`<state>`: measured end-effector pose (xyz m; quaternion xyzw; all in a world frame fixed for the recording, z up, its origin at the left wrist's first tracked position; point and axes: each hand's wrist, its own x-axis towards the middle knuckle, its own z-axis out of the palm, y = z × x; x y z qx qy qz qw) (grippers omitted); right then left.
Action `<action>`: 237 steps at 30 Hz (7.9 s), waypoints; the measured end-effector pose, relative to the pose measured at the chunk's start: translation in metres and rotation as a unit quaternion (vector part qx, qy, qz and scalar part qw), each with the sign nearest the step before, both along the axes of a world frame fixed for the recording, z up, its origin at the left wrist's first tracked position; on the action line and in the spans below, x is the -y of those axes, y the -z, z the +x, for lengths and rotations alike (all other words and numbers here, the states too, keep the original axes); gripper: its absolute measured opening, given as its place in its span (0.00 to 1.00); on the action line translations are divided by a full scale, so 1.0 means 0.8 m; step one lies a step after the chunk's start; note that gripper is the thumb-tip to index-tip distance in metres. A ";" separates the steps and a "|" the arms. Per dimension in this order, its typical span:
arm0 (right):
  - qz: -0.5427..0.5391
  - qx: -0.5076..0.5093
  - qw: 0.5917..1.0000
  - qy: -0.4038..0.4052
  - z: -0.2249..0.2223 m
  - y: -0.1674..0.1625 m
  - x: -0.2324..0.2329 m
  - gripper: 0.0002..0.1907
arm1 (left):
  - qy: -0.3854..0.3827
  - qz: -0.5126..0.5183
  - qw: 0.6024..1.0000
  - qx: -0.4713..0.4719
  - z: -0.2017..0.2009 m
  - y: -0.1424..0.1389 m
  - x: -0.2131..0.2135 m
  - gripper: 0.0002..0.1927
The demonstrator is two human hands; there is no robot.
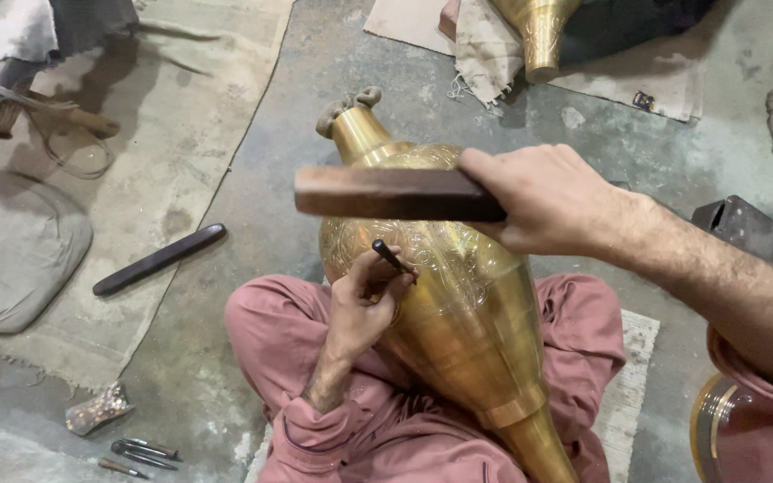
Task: The person sits on the floor with a large brass vase on their lap and engraves decorative patterns into its surface. They hold a chisel against the brass with one hand and strike it with a wooden mallet in the other, repositioning the chisel repeatedly to work across the engraved design.
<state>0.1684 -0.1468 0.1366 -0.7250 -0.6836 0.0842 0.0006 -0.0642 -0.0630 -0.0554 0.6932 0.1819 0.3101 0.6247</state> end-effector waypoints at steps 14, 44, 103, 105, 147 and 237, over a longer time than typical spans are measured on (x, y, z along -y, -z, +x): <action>-0.018 0.016 0.999 -0.043 -0.012 -0.008 -0.025 0.12 | -0.027 -0.006 0.999 0.018 0.002 0.000 0.003 0.20; 0.051 -0.038 0.997 -0.033 -0.014 -0.007 -0.033 0.15 | -0.003 0.022 0.999 -0.034 0.002 -0.007 -0.006 0.20; -0.004 0.024 1.000 0.005 -0.012 0.028 0.010 0.07 | 0.061 0.070 0.996 0.000 -0.014 0.013 -0.008 0.23; -0.027 -0.006 1.000 0.011 -0.020 0.021 -0.001 0.09 | 0.033 0.041 0.999 -0.013 -0.014 0.010 0.000 0.21; -0.050 0.033 0.998 -0.030 -0.008 0.015 0.014 0.13 | 0.074 0.066 0.995 -0.015 -0.017 0.004 0.000 0.19; -0.013 -0.026 0.999 -0.032 -0.005 0.009 -0.045 0.14 | -0.132 -0.017 0.991 -0.028 0.014 -0.011 0.035 0.17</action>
